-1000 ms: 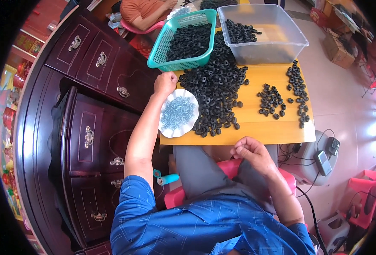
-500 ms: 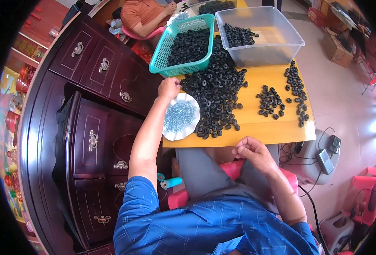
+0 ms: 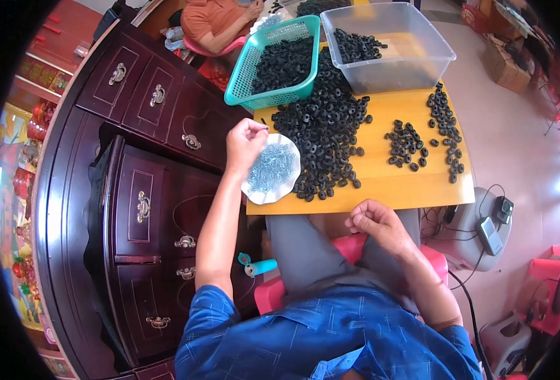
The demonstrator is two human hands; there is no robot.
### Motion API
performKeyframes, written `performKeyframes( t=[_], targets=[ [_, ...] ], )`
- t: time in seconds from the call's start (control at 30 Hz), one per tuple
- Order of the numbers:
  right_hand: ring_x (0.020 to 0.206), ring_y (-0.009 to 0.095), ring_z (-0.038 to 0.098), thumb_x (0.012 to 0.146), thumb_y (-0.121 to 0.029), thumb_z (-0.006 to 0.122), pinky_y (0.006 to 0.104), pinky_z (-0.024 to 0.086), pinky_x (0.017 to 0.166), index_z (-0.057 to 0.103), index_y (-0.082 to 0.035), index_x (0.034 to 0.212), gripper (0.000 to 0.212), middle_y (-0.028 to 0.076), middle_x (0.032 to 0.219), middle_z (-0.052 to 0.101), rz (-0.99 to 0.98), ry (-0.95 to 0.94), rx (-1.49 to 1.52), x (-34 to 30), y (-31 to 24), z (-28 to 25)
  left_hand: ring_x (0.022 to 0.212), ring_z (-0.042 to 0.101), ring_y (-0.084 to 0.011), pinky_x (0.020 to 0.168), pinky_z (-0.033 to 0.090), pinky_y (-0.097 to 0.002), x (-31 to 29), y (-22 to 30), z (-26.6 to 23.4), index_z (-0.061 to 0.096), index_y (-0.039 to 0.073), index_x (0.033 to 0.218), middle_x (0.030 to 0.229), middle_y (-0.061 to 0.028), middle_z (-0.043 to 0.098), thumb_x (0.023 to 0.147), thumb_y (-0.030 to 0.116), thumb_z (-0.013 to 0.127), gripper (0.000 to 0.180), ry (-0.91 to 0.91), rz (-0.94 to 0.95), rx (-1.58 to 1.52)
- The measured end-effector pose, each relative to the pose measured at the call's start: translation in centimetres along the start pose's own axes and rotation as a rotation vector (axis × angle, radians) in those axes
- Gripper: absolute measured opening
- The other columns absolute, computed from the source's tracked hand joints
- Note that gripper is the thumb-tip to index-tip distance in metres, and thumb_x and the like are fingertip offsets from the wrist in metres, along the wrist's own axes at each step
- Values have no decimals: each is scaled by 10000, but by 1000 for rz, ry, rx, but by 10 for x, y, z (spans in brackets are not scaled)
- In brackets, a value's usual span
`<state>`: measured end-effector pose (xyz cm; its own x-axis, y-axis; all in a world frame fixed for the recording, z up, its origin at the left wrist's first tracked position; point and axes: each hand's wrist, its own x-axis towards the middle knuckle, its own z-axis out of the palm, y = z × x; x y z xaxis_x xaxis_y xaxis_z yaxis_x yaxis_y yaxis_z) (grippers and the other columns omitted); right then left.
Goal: Sorting small black plastic components on a table into a tray and a plate.
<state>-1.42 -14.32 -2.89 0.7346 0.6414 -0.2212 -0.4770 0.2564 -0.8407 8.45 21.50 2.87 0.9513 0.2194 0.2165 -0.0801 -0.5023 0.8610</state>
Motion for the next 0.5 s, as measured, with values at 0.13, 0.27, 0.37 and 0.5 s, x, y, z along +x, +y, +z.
performKeyframes(
  t=[0.13,0.27,0.37,0.5],
  targets=[
    [868,93,606,1006,-139,575,254,515,831,592,-24,1045,123,48,985,667,-40,-28,19,3,4,5,769,717,-142,715,572,-273,-63,47,33,653,-4,899,857,-88,716,808,-41,693,106,-27,348,141],
    [886,112,615,1005,-145,580,262,513,834,591,-30,1059,128,56,999,668,-51,-26,48,7,6,7,802,714,-149,732,577,-280,-107,77,64,597,41,1133,904,-74,715,788,-46,733,381,-126,325,84],
    [900,114,612,1010,-186,579,264,503,853,593,-39,1071,160,57,1006,668,-92,-20,23,9,4,7,818,715,-181,742,583,-299,-124,91,80,552,62,1240,910,-80,705,783,-52,732,504,-208,349,111],
    [890,111,602,1016,-266,573,263,495,851,600,-49,1071,225,45,992,661,-99,-19,88,7,0,6,817,704,-248,707,574,-349,-136,106,88,536,87,1289,919,-100,696,776,-27,721,557,-329,471,273]
  ],
)
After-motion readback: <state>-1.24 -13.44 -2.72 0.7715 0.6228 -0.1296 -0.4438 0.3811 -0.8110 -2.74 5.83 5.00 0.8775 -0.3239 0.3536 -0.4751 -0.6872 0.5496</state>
